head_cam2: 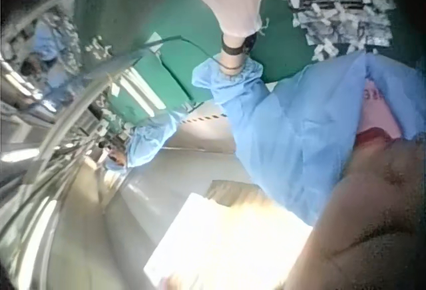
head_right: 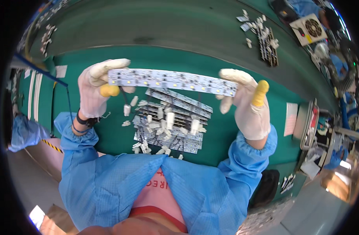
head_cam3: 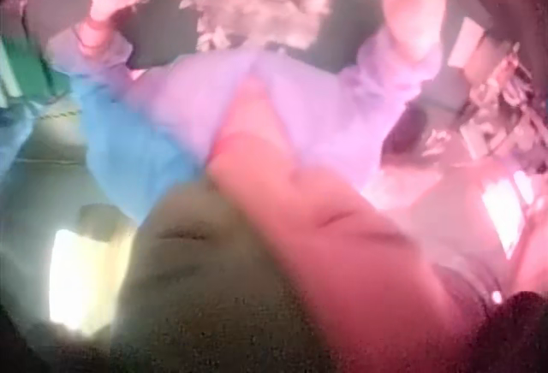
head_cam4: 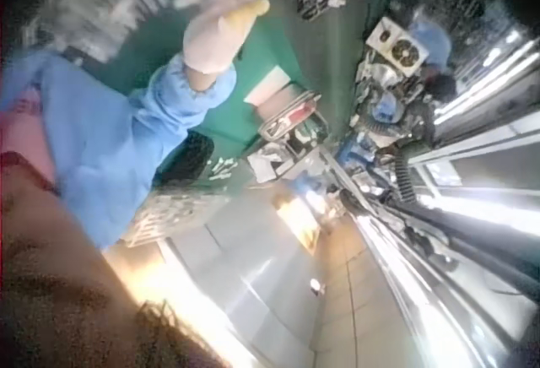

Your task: Inspecting and assembling electronic components onto circuit board strips at a manufacturing station.

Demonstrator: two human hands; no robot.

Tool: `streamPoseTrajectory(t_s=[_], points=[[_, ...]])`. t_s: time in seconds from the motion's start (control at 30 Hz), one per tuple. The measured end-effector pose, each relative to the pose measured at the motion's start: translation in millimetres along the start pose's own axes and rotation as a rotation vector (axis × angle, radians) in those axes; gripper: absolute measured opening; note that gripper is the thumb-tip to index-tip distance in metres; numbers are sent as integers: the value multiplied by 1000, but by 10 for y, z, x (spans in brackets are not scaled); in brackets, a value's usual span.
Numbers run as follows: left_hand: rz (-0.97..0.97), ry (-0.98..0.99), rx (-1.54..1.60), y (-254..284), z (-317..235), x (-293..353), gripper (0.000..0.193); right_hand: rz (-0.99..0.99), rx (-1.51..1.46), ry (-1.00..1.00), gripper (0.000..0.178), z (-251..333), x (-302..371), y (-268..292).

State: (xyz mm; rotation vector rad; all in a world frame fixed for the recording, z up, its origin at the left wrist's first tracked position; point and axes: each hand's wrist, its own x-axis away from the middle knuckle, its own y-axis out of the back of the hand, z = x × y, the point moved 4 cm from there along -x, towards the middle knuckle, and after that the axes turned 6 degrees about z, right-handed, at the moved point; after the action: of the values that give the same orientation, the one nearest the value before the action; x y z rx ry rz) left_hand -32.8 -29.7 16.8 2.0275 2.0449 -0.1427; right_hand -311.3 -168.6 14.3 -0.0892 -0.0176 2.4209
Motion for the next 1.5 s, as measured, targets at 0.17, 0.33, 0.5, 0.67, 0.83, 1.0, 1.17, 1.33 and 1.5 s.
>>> streamPoseTrajectory(t_s=[0.17,0.33,0.5,0.67,0.83,1.0,1.17,1.33,1.5], points=[[4,-144,-156,-39,-116,-4,47,-23,-58,-30,86,-93,-40,11],[-139,-4,-291,132,152,-114,38,-11,-31,37,86,51,14,-134],[-125,71,-293,174,181,-108,42,18,-27,8,88,73,74,-190],[-17,26,46,67,42,-10,51,-18,-34,65,84,-36,-38,-47],[89,8,-377,47,-86,6,63,-38,-52,-18,81,-68,-20,-4],[-97,233,-191,60,36,-97,44,-20,-47,49,83,-18,25,-54],[-64,195,-299,202,248,-180,36,53,-72,0,92,85,84,-182],[-93,172,-173,218,269,-138,53,120,98,103,67,49,97,-110],[-32,21,78,64,192,-73,65,26,-21,-27,66,-40,-54,23]])
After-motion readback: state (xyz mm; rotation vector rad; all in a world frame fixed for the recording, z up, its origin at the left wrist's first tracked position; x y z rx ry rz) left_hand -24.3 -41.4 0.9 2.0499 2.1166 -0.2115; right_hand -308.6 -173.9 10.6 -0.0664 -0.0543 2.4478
